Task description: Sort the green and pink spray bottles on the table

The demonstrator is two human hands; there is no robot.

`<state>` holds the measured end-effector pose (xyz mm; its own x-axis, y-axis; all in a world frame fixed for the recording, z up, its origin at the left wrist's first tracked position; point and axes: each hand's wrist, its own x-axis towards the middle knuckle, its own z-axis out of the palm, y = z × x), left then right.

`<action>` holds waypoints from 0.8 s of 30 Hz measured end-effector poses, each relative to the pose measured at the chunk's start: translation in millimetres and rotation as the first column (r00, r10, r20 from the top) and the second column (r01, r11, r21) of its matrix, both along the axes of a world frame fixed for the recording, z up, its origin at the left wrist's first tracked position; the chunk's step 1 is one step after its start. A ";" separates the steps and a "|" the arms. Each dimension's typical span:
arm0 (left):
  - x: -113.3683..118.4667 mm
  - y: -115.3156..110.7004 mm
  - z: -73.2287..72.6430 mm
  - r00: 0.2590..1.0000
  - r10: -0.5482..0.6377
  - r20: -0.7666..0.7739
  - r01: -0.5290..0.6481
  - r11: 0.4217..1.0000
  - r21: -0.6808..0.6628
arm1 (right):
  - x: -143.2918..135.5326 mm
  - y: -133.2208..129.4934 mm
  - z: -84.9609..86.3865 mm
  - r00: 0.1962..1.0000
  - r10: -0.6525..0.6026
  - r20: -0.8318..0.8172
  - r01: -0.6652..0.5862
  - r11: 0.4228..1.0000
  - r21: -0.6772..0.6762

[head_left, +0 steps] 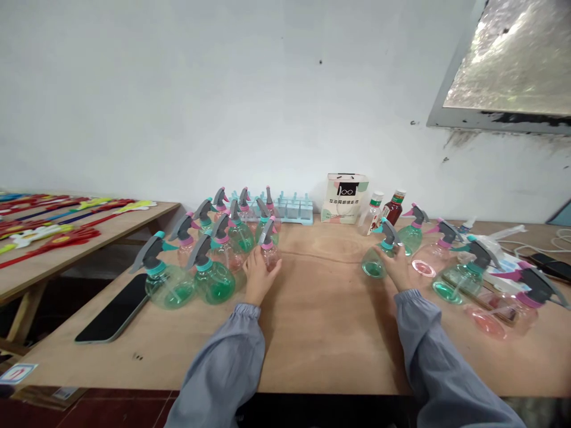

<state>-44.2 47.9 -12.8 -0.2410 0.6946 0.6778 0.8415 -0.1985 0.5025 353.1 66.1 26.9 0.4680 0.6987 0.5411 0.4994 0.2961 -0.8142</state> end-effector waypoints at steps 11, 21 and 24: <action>1.2 0.6 -1.0 1.000 0.009 -0.012 -0.009 1.000 0.013 | 25.1 30.7 -33.5 0.954 -0.279 0.106 0.290 0.950 -0.111; 1.1 -0.9 -1.0 1.000 0.011 -0.001 -0.011 1.000 0.002 | 40.9 85.7 -16.6 0.965 -0.264 -0.003 0.258 0.947 -0.190; 2.0 -2.5 -0.2 1.000 -0.006 -0.006 0.006 1.000 -0.020 | 39.3 87.4 -15.5 0.966 -0.257 -0.022 0.250 0.952 -0.175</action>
